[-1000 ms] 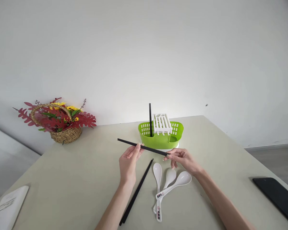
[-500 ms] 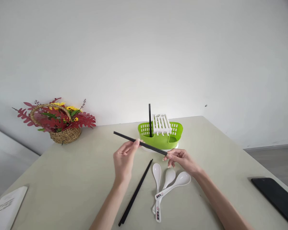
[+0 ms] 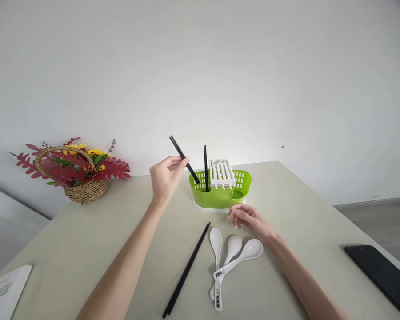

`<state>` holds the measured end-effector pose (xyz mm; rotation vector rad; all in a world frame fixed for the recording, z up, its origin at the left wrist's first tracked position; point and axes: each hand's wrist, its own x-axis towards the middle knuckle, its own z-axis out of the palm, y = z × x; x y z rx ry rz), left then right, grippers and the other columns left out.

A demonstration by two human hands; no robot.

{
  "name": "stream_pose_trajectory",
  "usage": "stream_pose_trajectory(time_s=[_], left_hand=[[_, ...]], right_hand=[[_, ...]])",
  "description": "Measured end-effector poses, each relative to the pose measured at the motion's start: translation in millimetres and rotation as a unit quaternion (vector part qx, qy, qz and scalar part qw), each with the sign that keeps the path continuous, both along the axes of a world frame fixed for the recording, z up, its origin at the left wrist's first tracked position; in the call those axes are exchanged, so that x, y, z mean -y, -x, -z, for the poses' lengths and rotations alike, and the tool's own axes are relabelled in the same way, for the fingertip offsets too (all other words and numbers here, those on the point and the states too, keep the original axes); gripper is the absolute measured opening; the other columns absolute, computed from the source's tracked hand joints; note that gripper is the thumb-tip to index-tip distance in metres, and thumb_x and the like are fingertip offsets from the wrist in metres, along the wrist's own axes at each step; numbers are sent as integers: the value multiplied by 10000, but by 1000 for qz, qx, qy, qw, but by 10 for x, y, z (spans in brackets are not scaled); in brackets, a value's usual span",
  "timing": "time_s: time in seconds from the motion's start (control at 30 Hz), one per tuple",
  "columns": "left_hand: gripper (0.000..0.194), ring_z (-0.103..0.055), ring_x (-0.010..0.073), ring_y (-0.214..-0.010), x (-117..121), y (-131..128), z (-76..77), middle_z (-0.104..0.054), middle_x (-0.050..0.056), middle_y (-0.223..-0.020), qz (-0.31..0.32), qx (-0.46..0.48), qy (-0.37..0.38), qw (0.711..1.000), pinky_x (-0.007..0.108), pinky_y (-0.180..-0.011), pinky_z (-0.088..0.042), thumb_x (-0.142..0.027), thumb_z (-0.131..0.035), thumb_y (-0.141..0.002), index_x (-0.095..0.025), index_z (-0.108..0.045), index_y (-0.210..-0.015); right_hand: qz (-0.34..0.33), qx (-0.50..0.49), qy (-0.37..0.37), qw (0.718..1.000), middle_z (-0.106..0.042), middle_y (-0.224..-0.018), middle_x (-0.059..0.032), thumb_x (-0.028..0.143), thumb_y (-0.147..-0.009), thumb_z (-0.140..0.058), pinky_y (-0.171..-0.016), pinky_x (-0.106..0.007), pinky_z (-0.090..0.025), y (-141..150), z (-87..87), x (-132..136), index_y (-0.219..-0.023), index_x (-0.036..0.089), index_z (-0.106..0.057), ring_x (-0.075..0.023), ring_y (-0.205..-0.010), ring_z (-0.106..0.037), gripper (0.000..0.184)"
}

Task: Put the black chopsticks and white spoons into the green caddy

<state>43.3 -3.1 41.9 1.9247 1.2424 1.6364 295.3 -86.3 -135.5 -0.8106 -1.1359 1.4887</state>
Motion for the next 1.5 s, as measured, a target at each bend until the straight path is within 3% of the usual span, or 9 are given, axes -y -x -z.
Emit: stream_pose_trajectory(time_s=[0.2, 0.33, 0.47, 0.67, 1.0, 1.17, 1.3, 1.4, 1.5], left_hand=[[273, -780, 253, -884, -455, -156, 260, -815, 89, -892, 25, -142, 83, 986, 331, -826, -596, -473, -786, -806, -201, -782, -837], [277, -776, 259, -888, -542, -211, 318, -819, 79, -886, 5, -218, 136, 967, 334, -810, -574, -501, -792, -802, -228, -791, -843], [288, -772, 256, -884, -596, -241, 365, -819, 68, -881, 4, -234, 164, 958, 316, -751, -560, -518, -799, -791, -236, -795, -852], [256, -753, 225, -851, -687, -285, 412, -812, 37, -865, 2, -246, 163, 955, 293, -711, -537, -498, -780, -816, -245, -796, -855], [219, -653, 228, -837, -745, -255, 524, -759, 65, -996, -7, -277, 87, 957, 328, -748, -489, -446, -762, -844, -250, -817, -922], [214, -649, 194, -838, -578, -125, 561, -732, 69, -1020, -24, -229, 45, 972, 323, -835, -499, -363, -659, -927, -222, -772, -1043], [239, -635, 165, -800, -226, 23, 653, -696, 51, -963, -63, -117, -3, 991, 286, -779, -499, -408, -592, -965, -201, -700, -1016], [290, -601, 152, -697, 129, 143, 783, -648, 9, -808, -51, -98, 73, 991, 260, -655, -468, -482, -561, -974, -209, -660, -994], [321, -560, 142, -616, 497, 258, 954, -607, -23, -711, 27, -174, 173, 969, 260, -613, -438, -509, -515, -990, -219, -644, -944]], right_hand=[[1, -3, 14, 1000, -740, -884, -41, 510, -866, -778, -564, -261, -452, 27, 10, -15, -943, 204, -708, -127, -621, -609, 323], [5, -14, 20, 1000, -739, -899, -40, 519, -882, -758, -570, -261, -455, 13, -14, -22, -960, 207, -718, -127, -634, -612, 324], [-1, -22, 19, 1000, -737, -898, -40, 511, -885, -759, -580, -255, -457, 5, -37, -25, -963, 207, -723, -123, -646, -606, 316], [-8, -21, 18, 1000, -734, -903, -36, 499, -906, -740, -578, -265, -443, 16, -33, -30, -966, 214, -721, -124, -639, -603, 291], [3, -16, 32, 999, -724, -901, -34, 511, -883, -761, -594, -271, -434, 4, -57, -20, -959, 214, -725, -125, -649, -596, 309], [2, -13, 37, 999, -725, -909, -36, 499, -887, -760, -602, -269, -438, -3, -40, -24, -966, 210, -728, -127, -664, -595, 301], [2, -10, 39, 999, -720, -916, -32, 486, -895, -756, -606, -271, -442, -12, -7, -29, -974, 214, -726, -129, -662, -600, 285], [3, -8, 41, 999, -715, -915, -36, 488, -895, -755, -603, -268, -446, -11, 19, -30, -969, 209, -725, -130, -664, -602, 291], [7, -7, 45, 999, -712, -912, -37, 493, -889, -762, -598, -261, -448, -5, 36, -33, -948, 205, -724, -124, -658, -593, 296]])
